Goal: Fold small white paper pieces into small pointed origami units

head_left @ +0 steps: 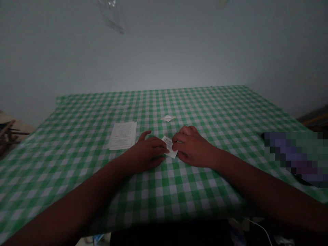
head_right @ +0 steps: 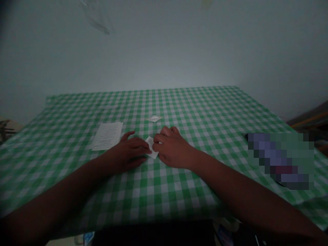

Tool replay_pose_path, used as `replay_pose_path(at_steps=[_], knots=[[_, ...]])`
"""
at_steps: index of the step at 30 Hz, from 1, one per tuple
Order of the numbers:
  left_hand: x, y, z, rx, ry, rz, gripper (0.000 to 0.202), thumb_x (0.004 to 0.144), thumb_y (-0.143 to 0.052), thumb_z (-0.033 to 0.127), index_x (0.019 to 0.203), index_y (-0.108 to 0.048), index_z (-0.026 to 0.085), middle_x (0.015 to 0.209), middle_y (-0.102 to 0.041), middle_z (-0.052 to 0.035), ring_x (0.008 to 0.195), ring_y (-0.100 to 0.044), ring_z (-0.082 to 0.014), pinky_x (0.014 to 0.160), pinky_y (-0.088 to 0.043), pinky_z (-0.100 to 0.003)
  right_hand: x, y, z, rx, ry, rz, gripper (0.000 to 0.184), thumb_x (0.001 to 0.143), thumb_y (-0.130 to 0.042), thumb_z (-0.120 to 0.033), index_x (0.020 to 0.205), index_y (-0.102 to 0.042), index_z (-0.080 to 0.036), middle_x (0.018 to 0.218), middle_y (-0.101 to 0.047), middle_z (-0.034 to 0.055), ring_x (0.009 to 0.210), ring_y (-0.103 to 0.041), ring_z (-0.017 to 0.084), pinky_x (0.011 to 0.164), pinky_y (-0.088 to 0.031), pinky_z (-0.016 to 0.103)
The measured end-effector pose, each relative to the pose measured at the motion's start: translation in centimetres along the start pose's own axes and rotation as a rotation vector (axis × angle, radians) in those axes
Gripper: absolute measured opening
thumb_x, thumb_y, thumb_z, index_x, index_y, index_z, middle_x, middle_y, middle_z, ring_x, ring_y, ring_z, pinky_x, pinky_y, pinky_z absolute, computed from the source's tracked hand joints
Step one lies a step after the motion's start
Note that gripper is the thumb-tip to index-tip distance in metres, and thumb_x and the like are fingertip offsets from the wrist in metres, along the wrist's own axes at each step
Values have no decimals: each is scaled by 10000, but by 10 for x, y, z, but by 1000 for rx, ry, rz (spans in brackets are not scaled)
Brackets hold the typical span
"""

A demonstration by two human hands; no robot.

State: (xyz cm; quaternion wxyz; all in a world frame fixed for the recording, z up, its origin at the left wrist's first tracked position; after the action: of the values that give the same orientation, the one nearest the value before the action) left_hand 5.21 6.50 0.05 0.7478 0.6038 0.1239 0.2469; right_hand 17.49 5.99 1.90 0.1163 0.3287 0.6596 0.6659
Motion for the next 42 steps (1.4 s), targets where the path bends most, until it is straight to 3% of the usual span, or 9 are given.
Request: replay_pose_path(at_steps=[6,13,21,26,33,42], knots=[[0,0,0,-1,-10,13,300,910,-580,255,1200,-629,315,1201,-670,-1,1196,-573,-208,1173,-43,-552,-2,2,-7,58,96,-70,131,893,-589,-244,967,-697,-240,1011,-699,46,1046,-484,279,901,-329,469],[0,2,-5,2,20,-2,251,929,-547,245,1154,-655,260,1215,-666,-36,1186,-590,-213,1167,-82,-557,-2,-3,-7,165,168,-83,193,944,-495,-213,965,-686,-206,967,-707,49,966,-551,221,902,-411,405],[-3,1,-1,49,19,-38,257,950,-536,299,1179,-650,308,1238,-652,-28,1180,-587,-217,1166,-58,-564,0,-5,5,364,87,-70,127,910,-530,-166,918,-653,-195,911,-680,45,924,-575,198,890,-447,372],[-5,0,2,67,31,-37,267,938,-553,332,1184,-653,307,1268,-635,-33,1135,-608,-236,1155,-107,-570,1,-5,13,449,20,0,95,898,-543,-141,926,-619,-190,926,-663,48,919,-578,181,884,-447,350],[-6,1,11,25,-5,-44,281,941,-541,312,1198,-643,264,1300,-622,-66,1198,-580,-240,1145,-185,-543,4,-13,20,416,-77,84,71,914,-536,-171,892,-599,-194,842,-644,30,865,-559,186,850,-431,347],[-7,2,13,9,-8,-76,260,944,-541,301,1174,-651,253,1289,-638,-65,1222,-570,-238,1131,-213,-541,4,-17,18,365,-62,114,128,931,-510,-161,977,-627,-187,898,-666,41,879,-557,190,843,-411,345]])
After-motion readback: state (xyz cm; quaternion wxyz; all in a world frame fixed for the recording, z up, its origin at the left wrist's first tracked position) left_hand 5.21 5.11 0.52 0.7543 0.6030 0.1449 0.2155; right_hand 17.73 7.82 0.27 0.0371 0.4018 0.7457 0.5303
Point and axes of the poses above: each hand's wrist, its own x-axis towards the middle knuckle, its own y-axis out of the back of the hand, z = x × y, the point moved 8 cm from there along x, towards the middle knuckle
